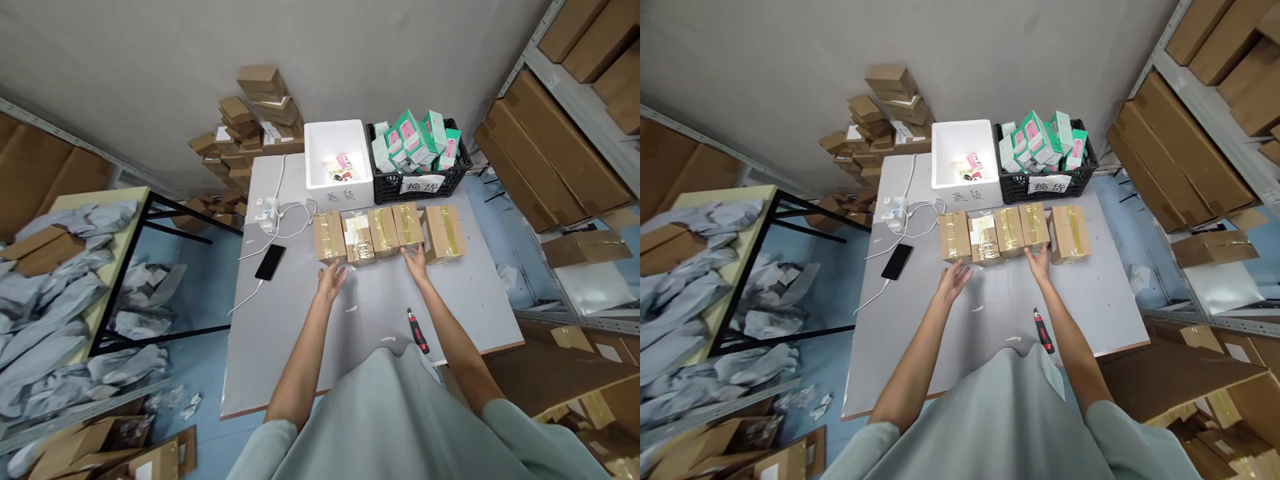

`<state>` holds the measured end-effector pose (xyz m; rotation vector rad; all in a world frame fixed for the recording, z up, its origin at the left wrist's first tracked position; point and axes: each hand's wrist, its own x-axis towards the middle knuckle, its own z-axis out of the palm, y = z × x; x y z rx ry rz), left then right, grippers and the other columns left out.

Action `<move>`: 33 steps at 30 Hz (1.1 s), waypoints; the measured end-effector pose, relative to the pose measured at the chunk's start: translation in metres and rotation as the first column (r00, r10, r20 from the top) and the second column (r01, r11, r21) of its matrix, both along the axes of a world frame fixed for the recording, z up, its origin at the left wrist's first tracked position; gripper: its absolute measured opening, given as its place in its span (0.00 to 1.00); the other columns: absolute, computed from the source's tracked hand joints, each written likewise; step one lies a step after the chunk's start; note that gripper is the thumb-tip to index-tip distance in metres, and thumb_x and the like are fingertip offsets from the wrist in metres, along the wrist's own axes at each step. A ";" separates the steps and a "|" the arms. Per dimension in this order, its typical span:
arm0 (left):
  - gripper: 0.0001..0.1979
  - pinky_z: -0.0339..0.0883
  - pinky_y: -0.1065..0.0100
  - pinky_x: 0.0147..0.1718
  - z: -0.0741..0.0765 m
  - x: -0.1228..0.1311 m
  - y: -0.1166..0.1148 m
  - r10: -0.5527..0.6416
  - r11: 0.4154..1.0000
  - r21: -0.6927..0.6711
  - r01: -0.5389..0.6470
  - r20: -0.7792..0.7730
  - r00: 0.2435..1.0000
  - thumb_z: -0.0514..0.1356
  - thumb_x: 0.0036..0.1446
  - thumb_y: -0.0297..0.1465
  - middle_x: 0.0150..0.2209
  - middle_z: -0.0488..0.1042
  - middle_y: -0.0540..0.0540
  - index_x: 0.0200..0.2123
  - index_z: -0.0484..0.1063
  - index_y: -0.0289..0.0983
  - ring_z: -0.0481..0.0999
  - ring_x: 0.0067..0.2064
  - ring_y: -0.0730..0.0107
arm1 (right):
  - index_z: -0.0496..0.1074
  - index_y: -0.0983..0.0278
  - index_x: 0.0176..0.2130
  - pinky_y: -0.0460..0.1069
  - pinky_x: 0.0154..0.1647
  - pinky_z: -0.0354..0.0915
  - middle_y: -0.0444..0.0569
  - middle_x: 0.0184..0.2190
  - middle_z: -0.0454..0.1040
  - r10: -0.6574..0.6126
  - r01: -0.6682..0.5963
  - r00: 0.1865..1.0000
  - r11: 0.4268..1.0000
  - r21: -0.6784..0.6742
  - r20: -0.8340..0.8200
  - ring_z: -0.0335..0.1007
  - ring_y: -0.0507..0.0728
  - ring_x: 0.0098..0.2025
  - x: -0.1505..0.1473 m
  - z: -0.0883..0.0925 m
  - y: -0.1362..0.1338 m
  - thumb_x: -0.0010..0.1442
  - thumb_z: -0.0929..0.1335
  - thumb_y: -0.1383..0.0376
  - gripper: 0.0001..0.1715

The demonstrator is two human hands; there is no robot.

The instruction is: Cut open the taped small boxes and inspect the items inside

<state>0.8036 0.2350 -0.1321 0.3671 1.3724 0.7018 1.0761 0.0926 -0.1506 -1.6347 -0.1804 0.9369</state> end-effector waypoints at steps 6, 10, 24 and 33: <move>0.11 0.84 0.69 0.44 -0.006 -0.032 -0.093 -0.152 0.970 -0.197 0.139 -0.051 0.987 0.66 0.72 0.27 0.53 0.81 0.38 0.55 0.74 0.38 0.88 0.43 0.67 | 0.61 0.67 0.81 0.75 0.84 0.53 0.72 0.81 0.60 0.285 0.027 0.600 0.927 -0.375 0.748 0.54 0.77 0.84 0.068 0.008 -0.061 0.69 0.74 0.42 0.56; 0.05 0.84 0.69 0.43 -0.001 -0.014 -0.123 -0.229 0.951 -0.223 0.213 -0.045 0.972 0.64 0.73 0.27 0.55 0.83 0.36 0.51 0.75 0.38 0.88 0.42 0.68 | 0.51 0.71 0.85 0.79 0.84 0.41 0.80 0.86 0.41 0.438 0.107 0.643 0.761 -0.640 0.628 0.34 0.85 0.88 0.105 0.014 -0.059 0.58 0.82 0.41 0.77; 0.19 0.78 0.49 0.69 0.046 0.088 -0.161 -0.456 0.884 0.187 0.428 0.144 0.878 0.75 0.65 0.37 0.66 0.83 0.33 0.56 0.81 0.39 0.90 0.58 0.53 | 0.58 0.61 0.82 0.73 0.73 0.66 0.73 0.75 0.62 0.237 0.087 0.833 0.836 -0.542 0.500 0.61 0.83 0.77 0.091 0.044 -0.137 0.53 0.82 0.46 0.70; 0.27 0.79 0.47 0.65 0.010 0.009 -0.207 -0.365 0.890 0.226 0.396 -0.166 0.916 0.75 0.62 0.44 0.67 0.82 0.33 0.60 0.80 0.41 0.86 0.61 0.50 | 0.62 0.59 0.81 0.72 0.78 0.65 0.65 0.76 0.65 0.419 -0.181 0.758 0.872 -0.456 0.500 0.60 0.78 0.80 -0.023 0.059 -0.284 0.53 0.81 0.47 0.67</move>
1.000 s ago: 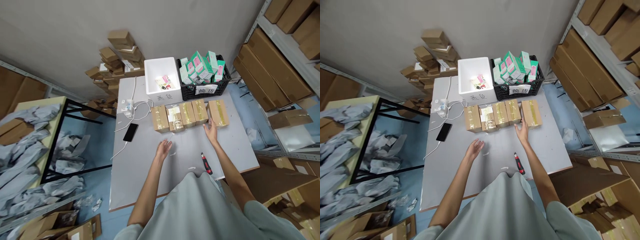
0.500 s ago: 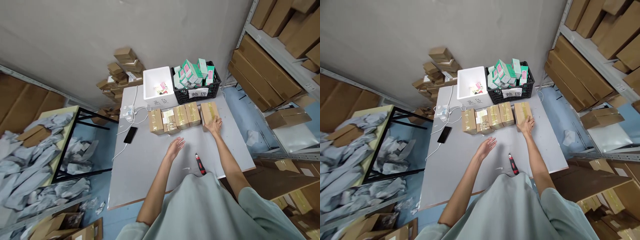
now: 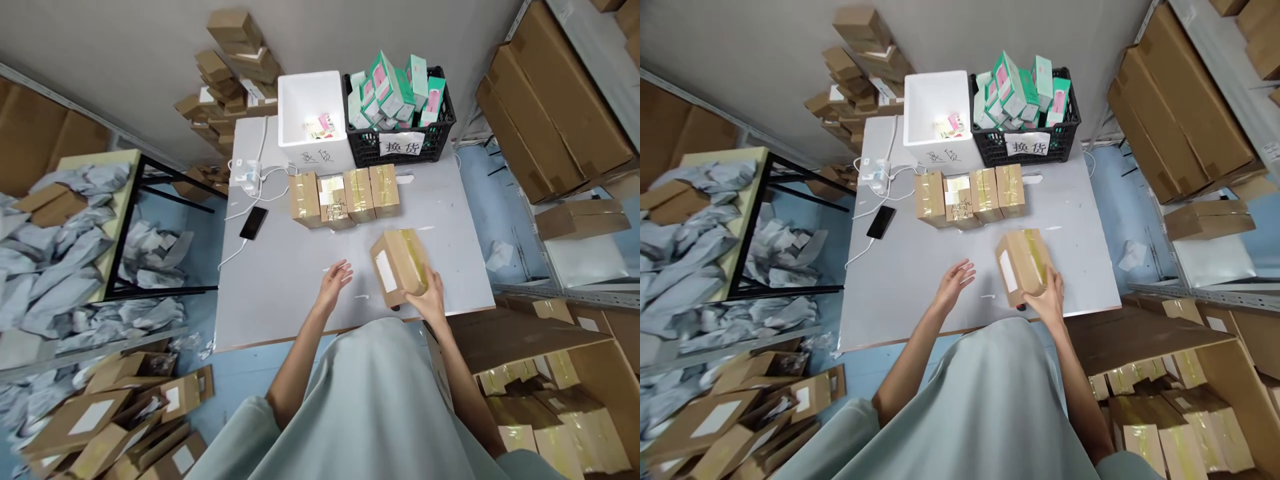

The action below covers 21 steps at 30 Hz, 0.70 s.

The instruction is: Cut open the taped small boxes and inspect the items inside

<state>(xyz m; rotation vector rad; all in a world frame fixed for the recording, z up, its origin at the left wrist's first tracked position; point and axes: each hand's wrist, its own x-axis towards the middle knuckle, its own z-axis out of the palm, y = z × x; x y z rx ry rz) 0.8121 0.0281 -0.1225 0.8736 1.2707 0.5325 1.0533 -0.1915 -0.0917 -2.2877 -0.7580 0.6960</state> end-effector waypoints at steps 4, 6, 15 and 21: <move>0.25 0.76 0.49 0.67 -0.011 -0.031 0.009 0.079 0.973 0.228 -0.036 -0.180 0.981 0.69 0.66 0.50 0.66 0.82 0.35 0.58 0.81 0.42 0.82 0.66 0.50 | 0.59 0.55 0.84 0.75 0.78 0.63 0.65 0.83 0.56 0.328 -0.333 0.942 0.940 -0.079 -0.064 0.51 0.80 0.85 -0.048 0.013 0.021 0.52 0.83 0.48 0.71; 0.23 0.76 0.50 0.66 -0.012 -0.049 0.013 0.137 0.944 0.323 -0.064 -0.210 0.968 0.63 0.69 0.52 0.59 0.85 0.36 0.53 0.82 0.40 0.83 0.62 0.51 | 0.56 0.55 0.85 0.77 0.79 0.60 0.66 0.86 0.50 0.478 -0.482 0.876 0.869 -0.114 -0.064 0.46 0.82 0.86 -0.070 0.015 0.038 0.52 0.84 0.49 0.74; 0.21 0.78 0.48 0.63 -0.012 -0.136 -0.010 0.285 0.935 0.283 -0.212 -0.246 0.926 0.67 0.67 0.47 0.65 0.82 0.37 0.56 0.80 0.43 0.82 0.64 0.50 | 0.60 0.63 0.82 0.79 0.77 0.55 0.74 0.86 0.47 0.643 -0.628 0.740 0.766 -0.138 0.197 0.43 0.85 0.86 -0.122 -0.018 0.094 0.58 0.81 0.52 0.63; 0.20 0.78 0.49 0.65 -0.010 -0.145 -0.024 0.194 0.965 0.210 -0.159 -0.154 0.969 0.67 0.69 0.46 0.66 0.81 0.37 0.57 0.82 0.42 0.82 0.64 0.50 | 0.58 0.64 0.81 0.80 0.75 0.56 0.75 0.85 0.45 0.385 -0.370 0.899 0.923 -0.106 0.208 0.40 0.85 0.85 -0.121 -0.046 0.163 0.59 0.79 0.46 0.63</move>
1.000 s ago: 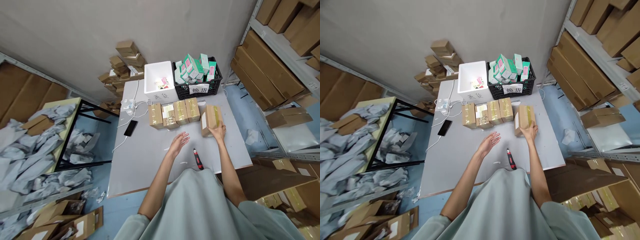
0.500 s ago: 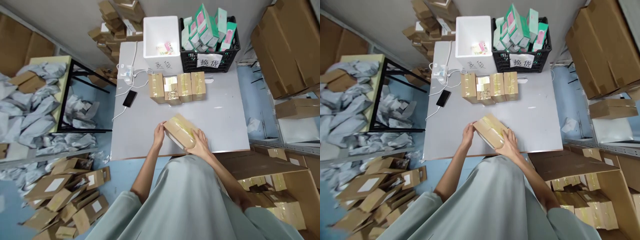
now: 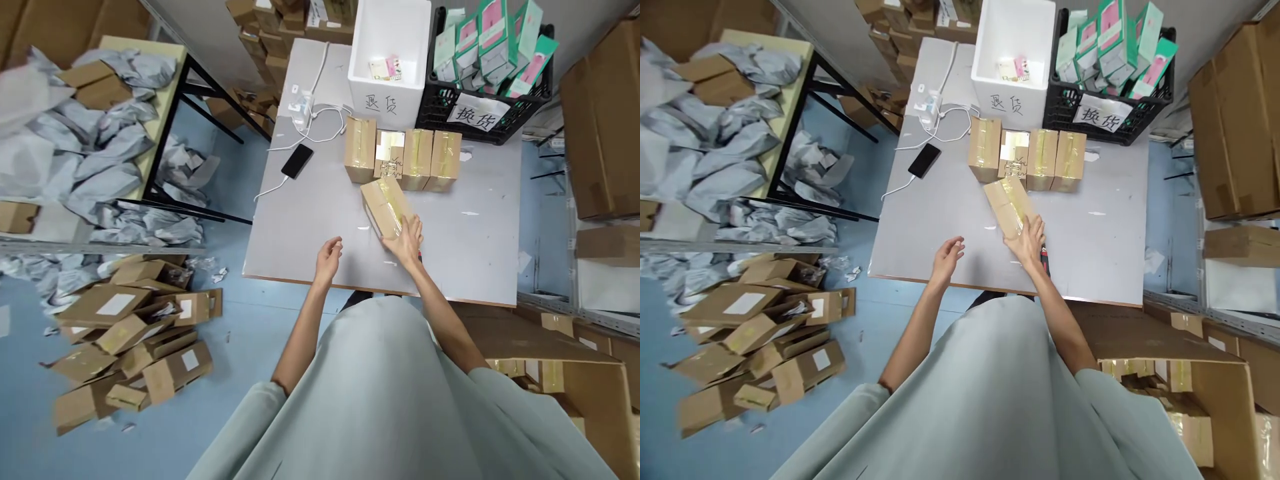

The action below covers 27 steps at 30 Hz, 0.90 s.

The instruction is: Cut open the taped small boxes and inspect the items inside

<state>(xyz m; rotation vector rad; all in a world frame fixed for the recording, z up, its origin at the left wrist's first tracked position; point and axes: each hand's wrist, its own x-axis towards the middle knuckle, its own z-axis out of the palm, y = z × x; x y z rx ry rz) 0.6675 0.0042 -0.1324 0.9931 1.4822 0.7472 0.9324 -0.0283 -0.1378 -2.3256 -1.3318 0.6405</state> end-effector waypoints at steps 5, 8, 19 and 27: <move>0.19 0.77 0.49 0.67 0.000 -0.020 0.011 -0.087 0.996 0.004 0.087 0.041 0.995 0.68 0.68 0.45 0.66 0.82 0.38 0.56 0.83 0.42 0.82 0.65 0.50 | 0.58 0.63 0.82 0.80 0.77 0.55 0.74 0.86 0.44 -0.031 0.031 0.999 0.999 -0.024 0.035 0.40 0.84 0.85 -0.006 -0.002 0.009 0.58 0.80 0.45 0.65; 0.20 0.76 0.48 0.68 -0.007 -0.042 0.022 -0.083 0.997 -0.004 0.083 0.047 0.995 0.68 0.67 0.44 0.66 0.82 0.38 0.57 0.83 0.42 0.82 0.65 0.50 | 0.59 0.61 0.82 0.80 0.78 0.56 0.71 0.87 0.44 0.086 -0.082 0.995 0.994 -0.069 0.057 0.40 0.83 0.86 -0.017 0.004 -0.022 0.57 0.81 0.47 0.65; 0.21 0.71 0.41 0.72 -0.053 -0.106 0.038 -0.200 0.971 -0.133 0.201 0.021 0.980 0.66 0.64 0.42 0.65 0.82 0.32 0.55 0.82 0.40 0.82 0.66 0.43 | 0.47 0.67 0.86 0.72 0.82 0.58 0.78 0.86 0.42 -0.049 0.042 0.985 0.998 -0.046 -0.166 0.42 0.78 0.89 -0.038 -0.010 -0.115 0.52 0.85 0.48 0.81; 0.36 0.71 0.41 0.73 -0.065 -0.085 0.025 -0.311 0.936 -0.130 0.327 0.132 0.941 0.72 0.43 0.24 0.70 0.79 0.32 0.59 0.83 0.41 0.78 0.73 0.39 | 0.66 0.63 0.70 0.69 0.66 0.76 0.65 0.63 0.80 -0.360 0.371 0.743 0.923 -0.099 -0.564 0.79 0.69 0.67 -0.082 -0.049 -0.128 0.57 0.76 0.43 0.52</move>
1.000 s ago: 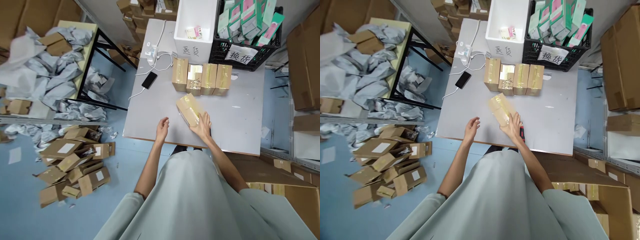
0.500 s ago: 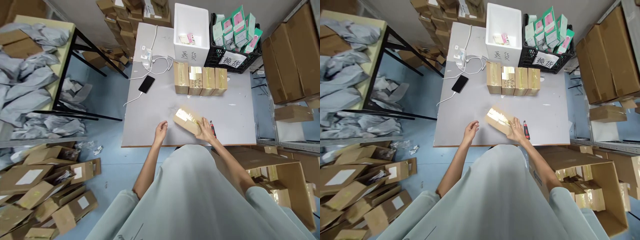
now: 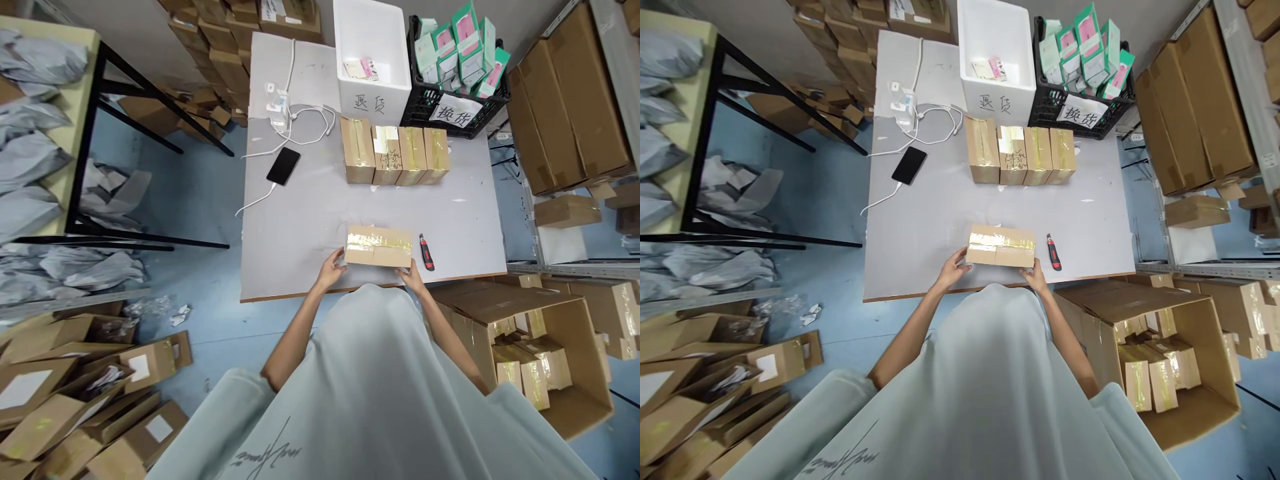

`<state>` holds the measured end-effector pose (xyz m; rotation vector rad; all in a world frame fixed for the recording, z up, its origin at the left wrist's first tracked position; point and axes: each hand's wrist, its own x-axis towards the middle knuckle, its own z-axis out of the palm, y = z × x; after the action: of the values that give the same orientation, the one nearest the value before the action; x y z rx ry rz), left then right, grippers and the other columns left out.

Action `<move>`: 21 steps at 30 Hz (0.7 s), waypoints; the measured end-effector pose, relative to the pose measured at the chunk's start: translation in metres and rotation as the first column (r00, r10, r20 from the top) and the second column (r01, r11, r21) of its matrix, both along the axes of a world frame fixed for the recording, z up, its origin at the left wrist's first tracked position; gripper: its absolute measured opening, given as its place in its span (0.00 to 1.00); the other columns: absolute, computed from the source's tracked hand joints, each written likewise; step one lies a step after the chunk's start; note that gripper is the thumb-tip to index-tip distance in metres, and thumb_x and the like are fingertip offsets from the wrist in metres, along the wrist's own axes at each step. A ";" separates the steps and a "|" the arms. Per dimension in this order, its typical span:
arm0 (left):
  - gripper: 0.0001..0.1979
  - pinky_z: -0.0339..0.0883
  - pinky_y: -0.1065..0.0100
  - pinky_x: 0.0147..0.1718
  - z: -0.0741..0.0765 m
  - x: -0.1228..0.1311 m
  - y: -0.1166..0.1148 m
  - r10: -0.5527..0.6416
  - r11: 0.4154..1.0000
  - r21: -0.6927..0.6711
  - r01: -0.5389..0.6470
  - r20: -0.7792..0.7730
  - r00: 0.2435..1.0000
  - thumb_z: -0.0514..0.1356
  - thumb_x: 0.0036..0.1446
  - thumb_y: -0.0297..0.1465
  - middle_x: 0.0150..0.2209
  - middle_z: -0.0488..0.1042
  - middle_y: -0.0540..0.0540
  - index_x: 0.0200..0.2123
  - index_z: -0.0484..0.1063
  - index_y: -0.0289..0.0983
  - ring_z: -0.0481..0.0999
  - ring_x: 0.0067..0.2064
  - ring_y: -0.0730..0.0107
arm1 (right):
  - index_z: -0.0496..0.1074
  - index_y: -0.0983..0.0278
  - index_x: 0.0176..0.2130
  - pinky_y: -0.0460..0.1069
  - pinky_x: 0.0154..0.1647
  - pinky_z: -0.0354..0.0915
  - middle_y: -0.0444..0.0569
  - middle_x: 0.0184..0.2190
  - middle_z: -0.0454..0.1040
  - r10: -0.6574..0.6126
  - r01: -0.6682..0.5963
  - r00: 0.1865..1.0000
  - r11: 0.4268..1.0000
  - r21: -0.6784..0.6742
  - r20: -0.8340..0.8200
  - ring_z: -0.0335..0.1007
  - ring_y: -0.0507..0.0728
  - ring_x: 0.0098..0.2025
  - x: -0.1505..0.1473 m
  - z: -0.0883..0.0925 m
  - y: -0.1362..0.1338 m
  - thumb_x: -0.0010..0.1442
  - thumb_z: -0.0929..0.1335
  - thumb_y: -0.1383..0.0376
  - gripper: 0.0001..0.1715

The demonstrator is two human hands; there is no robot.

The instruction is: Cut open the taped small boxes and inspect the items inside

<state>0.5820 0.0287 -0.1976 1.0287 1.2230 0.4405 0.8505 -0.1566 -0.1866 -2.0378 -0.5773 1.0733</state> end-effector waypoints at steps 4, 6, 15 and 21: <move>0.31 0.71 0.45 0.74 0.001 0.008 0.003 0.006 0.999 0.034 -0.007 0.030 1.000 0.74 0.49 0.30 0.63 0.84 0.37 0.59 0.84 0.40 0.82 0.68 0.47 | 0.71 0.63 0.65 0.66 0.75 0.69 0.65 0.68 0.78 -0.027 0.027 0.999 1.000 0.003 0.040 0.73 0.67 0.73 0.005 0.008 0.011 0.62 0.69 0.50 0.36; 0.30 0.72 0.48 0.74 0.001 0.006 0.008 0.022 0.997 0.074 -0.024 0.026 0.999 0.74 0.51 0.33 0.63 0.83 0.37 0.59 0.84 0.39 0.83 0.65 0.50 | 0.73 0.62 0.63 0.62 0.79 0.64 0.64 0.74 0.73 -0.030 0.028 0.997 0.999 0.024 0.070 0.69 0.64 0.77 0.015 0.015 0.020 0.64 0.66 0.53 0.32; 0.25 0.74 0.47 0.71 -0.005 -0.009 -0.002 0.054 0.997 0.061 -0.051 -0.039 0.998 0.73 0.59 0.32 0.65 0.82 0.35 0.60 0.84 0.37 0.83 0.65 0.48 | 0.79 0.63 0.62 0.63 0.75 0.70 0.61 0.66 0.82 0.061 -0.061 0.998 0.997 -0.046 0.007 0.77 0.67 0.69 0.025 0.018 0.029 0.68 0.70 0.50 0.30; 0.21 0.76 0.42 0.69 -0.013 -0.023 -0.020 0.071 0.997 -0.037 -0.074 -0.086 0.994 0.66 0.67 0.39 0.65 0.83 0.32 0.58 0.84 0.36 0.82 0.68 0.43 | 0.77 0.60 0.66 0.68 0.68 0.77 0.58 0.67 0.82 -0.049 0.034 0.992 0.991 -0.128 -0.112 0.80 0.65 0.66 0.005 0.007 -0.005 0.69 0.65 0.50 0.34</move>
<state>0.5589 0.0090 -0.2106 0.9795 1.3430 0.4304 0.8557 -0.1612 -0.1798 -2.0701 -0.4156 1.2208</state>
